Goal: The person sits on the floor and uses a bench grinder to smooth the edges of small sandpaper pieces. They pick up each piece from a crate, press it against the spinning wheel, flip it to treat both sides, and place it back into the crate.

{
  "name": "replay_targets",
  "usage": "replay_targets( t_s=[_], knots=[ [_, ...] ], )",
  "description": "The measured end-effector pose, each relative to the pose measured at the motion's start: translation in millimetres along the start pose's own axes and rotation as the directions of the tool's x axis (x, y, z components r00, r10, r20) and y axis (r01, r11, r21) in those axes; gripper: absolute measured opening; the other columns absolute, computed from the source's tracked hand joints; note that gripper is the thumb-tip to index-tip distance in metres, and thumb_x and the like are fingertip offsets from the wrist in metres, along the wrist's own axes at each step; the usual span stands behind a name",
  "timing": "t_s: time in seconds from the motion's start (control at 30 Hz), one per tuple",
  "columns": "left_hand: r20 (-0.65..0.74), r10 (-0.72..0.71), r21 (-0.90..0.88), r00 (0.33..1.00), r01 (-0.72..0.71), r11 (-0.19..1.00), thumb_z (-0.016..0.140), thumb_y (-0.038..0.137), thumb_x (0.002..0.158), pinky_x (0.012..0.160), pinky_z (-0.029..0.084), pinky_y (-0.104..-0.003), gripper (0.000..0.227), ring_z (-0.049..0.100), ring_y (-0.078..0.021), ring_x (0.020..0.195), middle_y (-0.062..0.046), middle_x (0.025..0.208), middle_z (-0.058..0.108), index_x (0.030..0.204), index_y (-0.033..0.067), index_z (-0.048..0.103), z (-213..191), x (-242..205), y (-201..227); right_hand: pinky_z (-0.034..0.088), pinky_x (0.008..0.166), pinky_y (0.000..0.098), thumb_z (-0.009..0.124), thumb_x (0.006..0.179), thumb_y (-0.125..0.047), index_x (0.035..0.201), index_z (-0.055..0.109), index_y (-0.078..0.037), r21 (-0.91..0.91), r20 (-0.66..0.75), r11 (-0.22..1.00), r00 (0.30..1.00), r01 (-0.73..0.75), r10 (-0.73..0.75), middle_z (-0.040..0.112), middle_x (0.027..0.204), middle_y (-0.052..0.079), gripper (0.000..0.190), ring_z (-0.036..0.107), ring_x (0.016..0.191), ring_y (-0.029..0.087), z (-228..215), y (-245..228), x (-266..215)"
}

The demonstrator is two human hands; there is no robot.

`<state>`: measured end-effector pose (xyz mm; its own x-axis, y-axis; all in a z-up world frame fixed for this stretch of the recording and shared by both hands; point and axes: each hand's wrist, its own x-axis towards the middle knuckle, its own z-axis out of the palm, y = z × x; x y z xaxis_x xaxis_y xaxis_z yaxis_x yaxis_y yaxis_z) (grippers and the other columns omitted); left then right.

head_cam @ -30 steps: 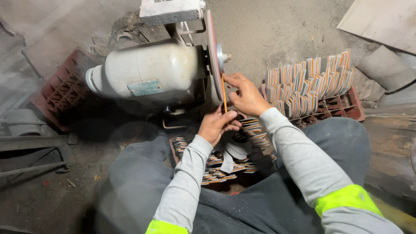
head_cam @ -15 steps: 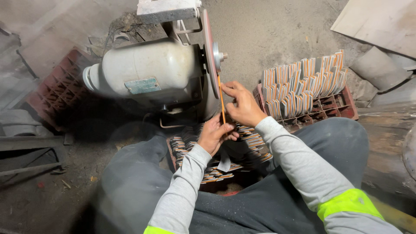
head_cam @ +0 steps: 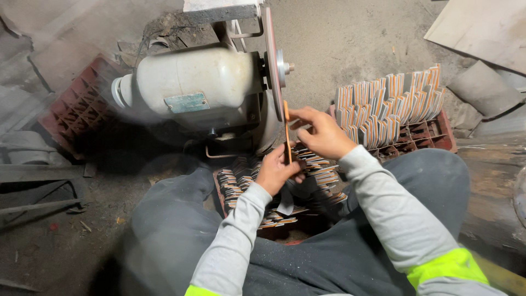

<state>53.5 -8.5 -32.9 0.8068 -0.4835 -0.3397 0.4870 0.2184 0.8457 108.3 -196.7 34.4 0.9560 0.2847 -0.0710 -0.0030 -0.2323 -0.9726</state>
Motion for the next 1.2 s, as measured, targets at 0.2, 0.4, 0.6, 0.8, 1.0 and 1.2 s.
replay_targets(
  t_s=[0.2, 0.4, 0.6, 0.8, 1.0, 1.2],
  knots=[
    [0.086, -0.017, -0.116, 0.996, 0.027, 0.993, 0.071, 0.004, 0.091, 0.067, 0.060, -0.032, 0.051, 0.071, -0.0185, 0.078, -0.010, 0.097, 0.069, 0.137, -0.0049, 0.052, -16.5, 18.3, 7.3, 0.055, 0.082, 0.0298, 0.054, 0.086, 0.000, 0.129, 0.066, 0.004, -0.073, -0.050, 0.993, 0.994, 0.089, -0.092, 0.067, 0.115, 0.010, 0.045, 0.069, 0.100, 0.018, -5.5, 11.5, 25.0],
    [0.116, 0.427, 0.848, 0.897, -0.313, 0.427, 0.077, -0.004, 0.075, 0.089, 0.054, -0.040, 0.058, 0.068, -0.0373, 0.104, -0.018, 0.114, 0.069, 0.130, 0.0054, 0.061, -47.4, -26.2, 20.9, 0.052, 0.070, 0.0347, 0.061, 0.104, -0.030, 0.105, 0.077, 0.002, -0.051, 0.170, 0.923, 0.907, -0.381, 0.385, 0.068, 0.080, 0.009, 0.036, 0.063, 0.076, 0.020, -30.4, 28.1, 4.6],
    [-0.086, 0.079, 0.986, 0.993, 0.073, 0.147, 0.066, -0.011, 0.069, 0.102, 0.047, -0.043, 0.063, 0.052, -0.0370, 0.115, -0.013, 0.118, 0.061, 0.123, 0.0212, 0.067, -55.4, -44.7, -0.3, 0.058, 0.080, 0.0350, 0.071, 0.087, -0.028, 0.102, 0.078, -0.007, -0.375, 0.397, 0.911, 0.858, -0.173, 0.327, 0.080, 0.093, 0.011, 0.027, 0.075, 0.085, 0.022, 33.1, 76.1, -35.3],
    [-0.058, -0.041, 0.994, 0.997, 0.054, -0.092, 0.075, -0.002, 0.069, 0.103, 0.039, -0.051, 0.063, 0.039, -0.0383, 0.127, -0.014, 0.141, 0.042, 0.122, 0.0307, 0.067, -64.3, -37.2, -44.7, 0.056, 0.084, 0.0470, 0.078, 0.077, -0.026, 0.104, 0.070, -0.002, -0.743, 0.247, 0.667, 0.949, 0.056, 0.196, 0.071, 0.097, 0.022, 0.037, 0.069, 0.093, 0.041, 62.4, 143.1, -55.8],
    [-0.071, -0.026, 0.989, 0.997, 0.067, -0.132, 0.073, 0.001, 0.074, 0.105, 0.042, -0.050, 0.068, 0.038, -0.0381, 0.136, -0.013, 0.144, 0.043, 0.133, 0.0301, 0.055, -64.2, -24.4, -58.9, 0.056, 0.082, 0.0502, 0.076, 0.074, -0.021, 0.105, 0.065, -0.001, -0.798, 0.219, 0.596, 0.965, 0.090, 0.147, 0.067, 0.105, 0.021, 0.038, 0.069, 0.095, 0.043, 90.0, 166.2, -68.6],
    [-0.225, 0.024, 0.961, 0.974, 0.218, 0.172, 0.073, 0.008, 0.076, 0.105, 0.040, -0.055, 0.073, 0.041, -0.0434, 0.130, -0.020, 0.139, 0.045, 0.143, 0.0175, 0.044, -52.9, -17.4, -26.6, 0.056, 0.084, 0.0489, 0.077, 0.076, -0.023, 0.101, 0.066, 0.001, -0.756, 0.101, 0.647, 0.958, -0.101, 0.269, 0.069, 0.098, 0.025, 0.036, 0.069, 0.093, 0.043, 62.7, 119.9, -51.1]
  ],
)
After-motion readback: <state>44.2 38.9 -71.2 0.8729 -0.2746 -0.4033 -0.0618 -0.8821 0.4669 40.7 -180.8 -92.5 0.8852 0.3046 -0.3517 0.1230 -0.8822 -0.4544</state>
